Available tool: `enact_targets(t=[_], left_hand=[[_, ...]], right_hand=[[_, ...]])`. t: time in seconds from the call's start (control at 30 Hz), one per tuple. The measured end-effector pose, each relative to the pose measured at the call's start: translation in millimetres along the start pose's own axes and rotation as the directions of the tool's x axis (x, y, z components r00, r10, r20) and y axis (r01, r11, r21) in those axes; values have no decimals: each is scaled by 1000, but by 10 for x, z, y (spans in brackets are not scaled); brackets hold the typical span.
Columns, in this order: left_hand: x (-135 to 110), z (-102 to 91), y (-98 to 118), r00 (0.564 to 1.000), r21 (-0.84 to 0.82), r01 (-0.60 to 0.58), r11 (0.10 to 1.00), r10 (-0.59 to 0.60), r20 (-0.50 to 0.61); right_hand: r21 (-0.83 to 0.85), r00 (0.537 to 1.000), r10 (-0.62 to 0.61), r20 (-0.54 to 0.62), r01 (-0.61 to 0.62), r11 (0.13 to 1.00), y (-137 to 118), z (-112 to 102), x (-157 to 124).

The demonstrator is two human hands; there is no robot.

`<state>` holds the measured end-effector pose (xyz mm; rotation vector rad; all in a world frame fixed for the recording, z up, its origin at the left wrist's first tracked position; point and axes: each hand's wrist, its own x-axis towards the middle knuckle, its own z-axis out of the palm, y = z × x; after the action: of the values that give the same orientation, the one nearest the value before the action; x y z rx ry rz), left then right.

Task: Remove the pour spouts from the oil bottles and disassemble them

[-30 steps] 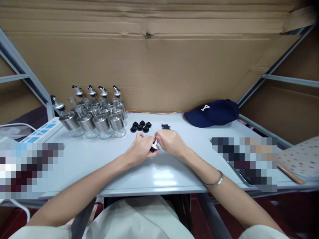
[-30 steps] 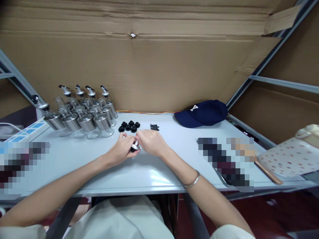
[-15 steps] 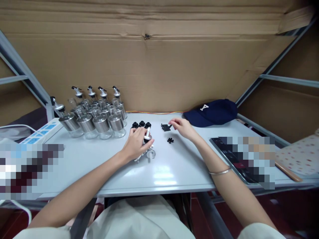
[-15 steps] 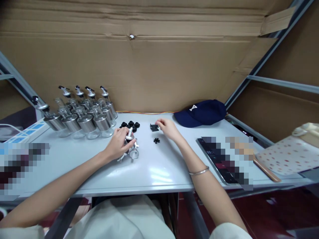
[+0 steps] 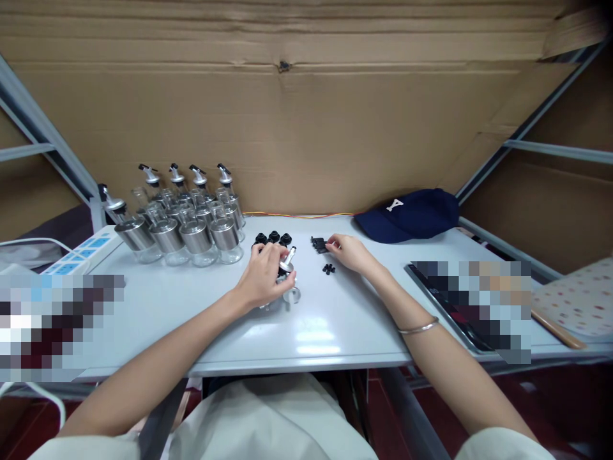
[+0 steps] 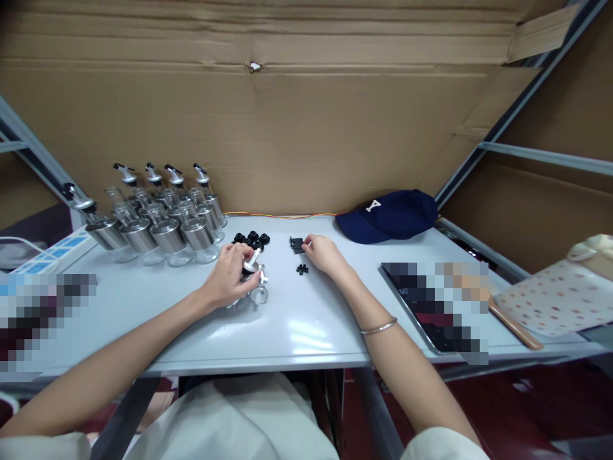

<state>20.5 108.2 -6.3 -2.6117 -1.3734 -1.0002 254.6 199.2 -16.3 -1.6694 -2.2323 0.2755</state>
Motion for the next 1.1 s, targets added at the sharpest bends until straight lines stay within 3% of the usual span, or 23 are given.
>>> enact_targets(t=[0.37, 0.47, 0.57, 0.63, 0.9, 1.1], left_hand=[[12, -43, 24, 998, 52, -67, 996, 66, 9], [9, -33, 13, 997, 58, -81, 995, 79, 22], [10, -26, 12, 995, 63, -92, 994, 89, 51], [11, -26, 21, 994, 65, -95, 993, 91, 60], [10, -41, 32, 985, 47, -156, 987, 152, 78], [15, -76, 27, 972, 87, -199, 976, 185, 147]], right_hand=[[-15, 998, -57, 25, 57, 998, -32, -84, -29], [278, 988, -152, 33, 137, 951, -157, -149, -88], [627, 941, -330, 80, 210, 751, -358, -186, -202], [698, 909, -409, 86, 238, 676, -488, -181, -284], [739, 863, -499, 76, 287, 609, -601, -149, -387], [699, 908, -414, 70, 251, 669, -597, -131, -378]])
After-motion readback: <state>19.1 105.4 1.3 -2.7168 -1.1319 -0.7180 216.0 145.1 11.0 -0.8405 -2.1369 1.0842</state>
